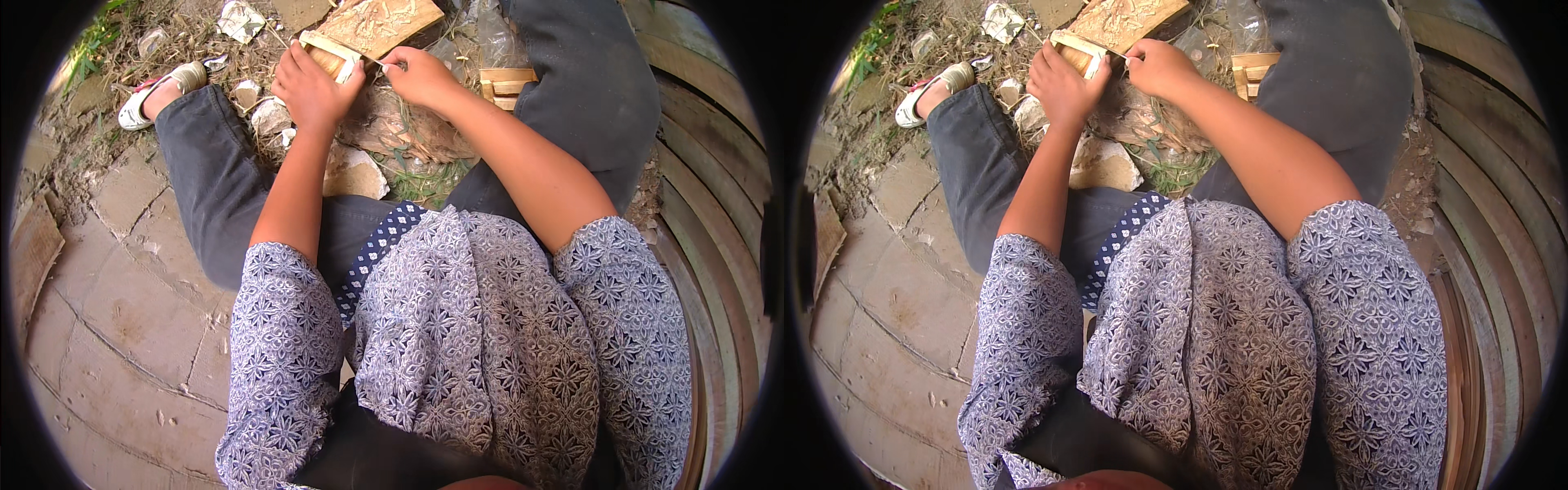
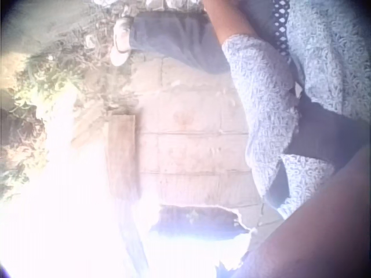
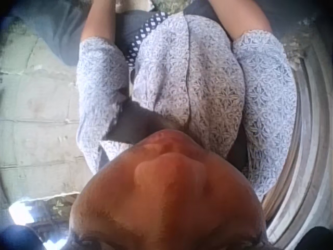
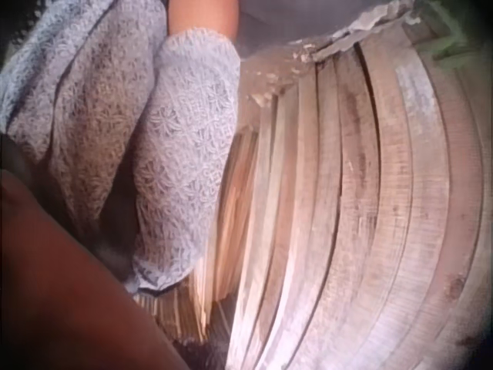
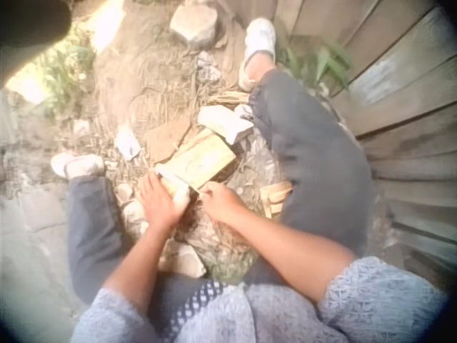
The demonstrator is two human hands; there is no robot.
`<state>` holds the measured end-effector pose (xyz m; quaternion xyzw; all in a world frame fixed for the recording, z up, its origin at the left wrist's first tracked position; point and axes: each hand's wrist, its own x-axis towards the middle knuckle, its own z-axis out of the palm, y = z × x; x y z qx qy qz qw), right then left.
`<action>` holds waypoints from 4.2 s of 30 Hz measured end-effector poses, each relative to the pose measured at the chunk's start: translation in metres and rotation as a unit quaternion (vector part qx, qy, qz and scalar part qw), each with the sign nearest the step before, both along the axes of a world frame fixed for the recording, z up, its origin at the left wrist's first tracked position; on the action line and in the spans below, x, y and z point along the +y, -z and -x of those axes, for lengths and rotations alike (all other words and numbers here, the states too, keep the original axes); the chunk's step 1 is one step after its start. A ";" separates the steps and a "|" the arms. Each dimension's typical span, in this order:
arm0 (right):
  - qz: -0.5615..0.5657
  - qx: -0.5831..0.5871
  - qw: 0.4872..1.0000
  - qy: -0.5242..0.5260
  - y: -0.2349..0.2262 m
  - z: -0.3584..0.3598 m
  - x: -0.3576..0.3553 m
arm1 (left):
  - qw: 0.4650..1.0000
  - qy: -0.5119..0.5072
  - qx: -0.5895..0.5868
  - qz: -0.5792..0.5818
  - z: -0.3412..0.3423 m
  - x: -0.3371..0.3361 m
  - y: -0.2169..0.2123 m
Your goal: The person sits on the ground and uses a knife to carve a small rectangular wooden block, repeatedly shaving off thin strips and rotating the piece to work different sides.
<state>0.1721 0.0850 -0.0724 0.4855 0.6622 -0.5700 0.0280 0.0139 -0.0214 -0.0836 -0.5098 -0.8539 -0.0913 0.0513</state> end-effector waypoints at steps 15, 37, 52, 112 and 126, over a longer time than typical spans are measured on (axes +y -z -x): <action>-0.023 0.012 0.998 -0.060 -0.013 -0.016 0.009 | 0.998 -0.041 -0.036 0.025 -0.003 0.000 -0.010; 0.052 -0.007 0.998 -0.030 -0.008 -0.003 0.000 | 0.999 -0.018 -0.039 0.006 0.001 -0.004 -0.004; -0.053 -0.004 0.996 -0.073 -0.015 -0.011 0.000 | 0.998 -0.042 -0.037 0.002 -0.002 -0.004 -0.003; -0.092 -0.051 0.974 -0.202 -0.050 -0.004 -0.002 | 0.997 0.035 -0.073 -0.018 0.000 -0.008 -0.002; -0.092 0.071 0.986 -0.123 0.004 -0.020 -0.005 | 0.999 0.033 -0.030 -0.006 0.000 -0.009 -0.001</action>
